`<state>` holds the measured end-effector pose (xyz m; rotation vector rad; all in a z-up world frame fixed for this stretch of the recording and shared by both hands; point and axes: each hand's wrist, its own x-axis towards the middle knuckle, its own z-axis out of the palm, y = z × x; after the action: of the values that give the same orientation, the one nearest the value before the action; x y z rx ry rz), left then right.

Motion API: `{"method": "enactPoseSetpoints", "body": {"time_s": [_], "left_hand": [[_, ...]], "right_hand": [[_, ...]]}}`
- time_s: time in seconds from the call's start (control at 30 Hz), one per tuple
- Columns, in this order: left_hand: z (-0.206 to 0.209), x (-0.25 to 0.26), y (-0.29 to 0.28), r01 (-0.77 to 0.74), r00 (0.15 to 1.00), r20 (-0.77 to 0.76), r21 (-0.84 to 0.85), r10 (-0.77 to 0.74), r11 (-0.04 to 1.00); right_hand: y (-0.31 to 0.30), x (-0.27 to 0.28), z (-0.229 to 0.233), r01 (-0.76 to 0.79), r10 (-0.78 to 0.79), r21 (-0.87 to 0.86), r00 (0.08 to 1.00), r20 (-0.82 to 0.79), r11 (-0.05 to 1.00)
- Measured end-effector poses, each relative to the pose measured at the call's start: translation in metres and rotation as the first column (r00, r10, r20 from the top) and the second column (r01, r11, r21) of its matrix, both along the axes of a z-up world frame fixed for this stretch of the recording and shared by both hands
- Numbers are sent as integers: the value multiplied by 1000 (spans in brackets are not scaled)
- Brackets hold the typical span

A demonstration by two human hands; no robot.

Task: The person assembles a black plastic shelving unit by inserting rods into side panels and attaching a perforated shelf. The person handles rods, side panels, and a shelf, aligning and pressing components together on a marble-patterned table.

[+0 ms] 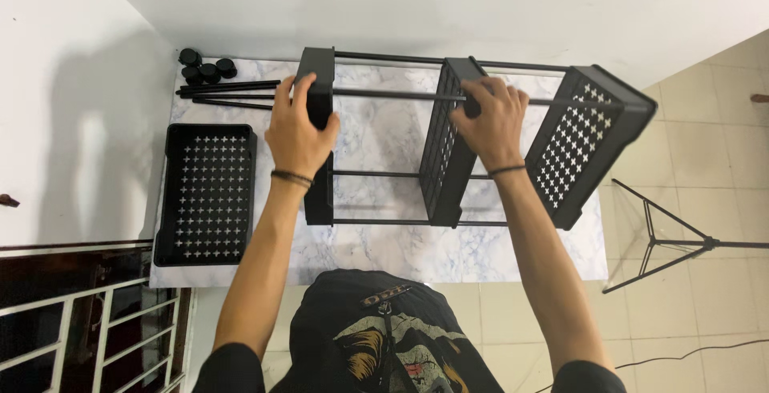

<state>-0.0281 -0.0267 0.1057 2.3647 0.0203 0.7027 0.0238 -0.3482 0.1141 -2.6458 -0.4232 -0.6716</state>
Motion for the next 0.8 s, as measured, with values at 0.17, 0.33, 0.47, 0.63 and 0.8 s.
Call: {"method": "enactPoseSetpoints", "body": {"time_s": [0.17, 0.33, 0.47, 0.63, 0.8], "left_hand": [[-11, 39, 6, 5, 997, -72, -1, -5, 1000], [-26, 73, 16, 8, 980, -198, -11, -10, 1000], [-33, 97, 18, -8, 972, -233, 27, 14, 1000], [-47, 122, 21, -50, 940, -336, 38, 60, 998], [-63, 147, 22, -50, 904, -423, 60, 70, 997]], "right_hand": [[0, 47, -11, -24, 23, -11, 1000, -15, 1000], [0, 80, -21, -72, 72, 2, 993, -97, 997], [2, 105, -29, -85, 84, -1, 992, -95, 996], [4, 123, -49, -88, 85, -121, 996, -25, 989], [5, 141, -68, -80, 73, -135, 996, -53, 988]]}}
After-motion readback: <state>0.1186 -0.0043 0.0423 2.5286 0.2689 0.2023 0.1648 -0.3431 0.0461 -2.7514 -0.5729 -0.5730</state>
